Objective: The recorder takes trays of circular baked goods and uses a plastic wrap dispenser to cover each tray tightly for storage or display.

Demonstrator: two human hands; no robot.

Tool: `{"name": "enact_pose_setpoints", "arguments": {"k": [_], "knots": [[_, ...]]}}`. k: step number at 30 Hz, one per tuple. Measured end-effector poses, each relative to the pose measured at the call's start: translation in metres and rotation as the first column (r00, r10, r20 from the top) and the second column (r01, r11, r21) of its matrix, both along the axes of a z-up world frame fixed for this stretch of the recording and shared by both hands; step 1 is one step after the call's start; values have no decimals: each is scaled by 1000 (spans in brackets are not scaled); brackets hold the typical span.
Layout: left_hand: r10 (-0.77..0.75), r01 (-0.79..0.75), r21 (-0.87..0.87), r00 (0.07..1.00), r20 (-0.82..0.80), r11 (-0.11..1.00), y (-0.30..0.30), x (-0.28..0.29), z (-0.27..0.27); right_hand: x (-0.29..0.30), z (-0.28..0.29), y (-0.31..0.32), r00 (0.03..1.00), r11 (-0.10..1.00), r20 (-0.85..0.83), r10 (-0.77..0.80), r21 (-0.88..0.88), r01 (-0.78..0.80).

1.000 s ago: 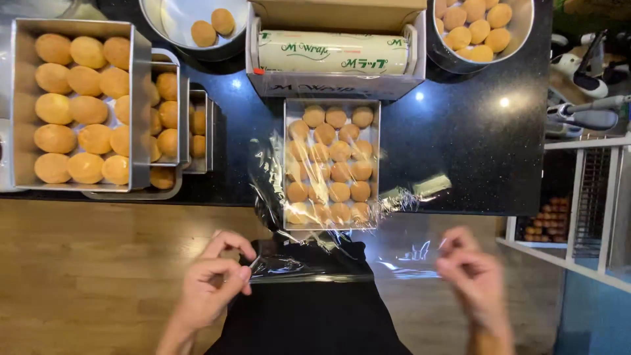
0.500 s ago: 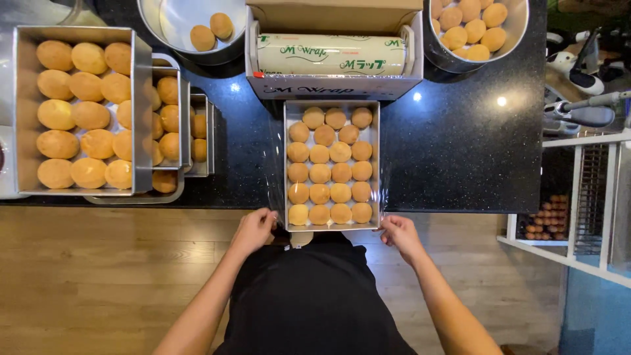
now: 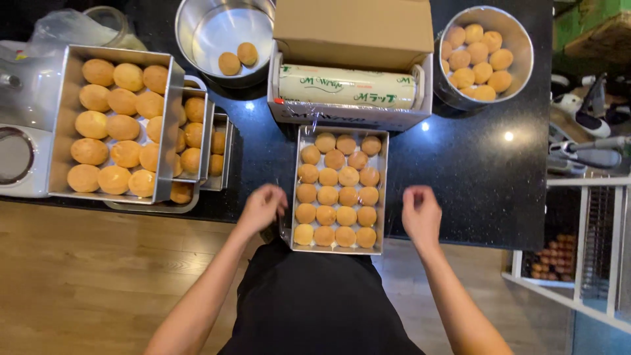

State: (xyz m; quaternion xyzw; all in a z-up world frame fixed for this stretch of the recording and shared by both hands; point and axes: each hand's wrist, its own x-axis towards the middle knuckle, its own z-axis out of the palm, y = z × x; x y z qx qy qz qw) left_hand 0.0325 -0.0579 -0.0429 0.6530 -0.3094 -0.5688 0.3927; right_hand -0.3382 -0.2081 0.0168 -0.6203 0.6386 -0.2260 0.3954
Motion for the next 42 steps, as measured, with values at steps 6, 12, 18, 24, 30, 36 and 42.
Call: {"name": "enact_pose_setpoints", "arguments": {"k": [6,12,18,24,30,36,42], "knots": [[448,-232,-509,821,355,829,-131,29,45,173,114,-66,939,781,-76,336,-535,-323],[431,-254,-396,774,463,882,-167,24,80,294,102,-97,853,507,-131,505,-754,-417],[482,-210,-534,756,443,819,-157,27,81,287,91,-111,783,357,-331,527,-750,-557],[456,-214,-538,810,368,815,-154,23,87,145,102,-159,734,453,-345,585,-611,-649],[446,-290,-482,860,248,827,-156,24,66,3,78,-168,980,866,-197,-10,-491,-90],[301,-222,-253,891,339,942,-162,19,62,27,-10,-159,844,901,537,-11,371,-224],[170,-88,-190,864,474,978,-172,17,73,65,-25,-166,886,949,462,49,254,-185]]}}
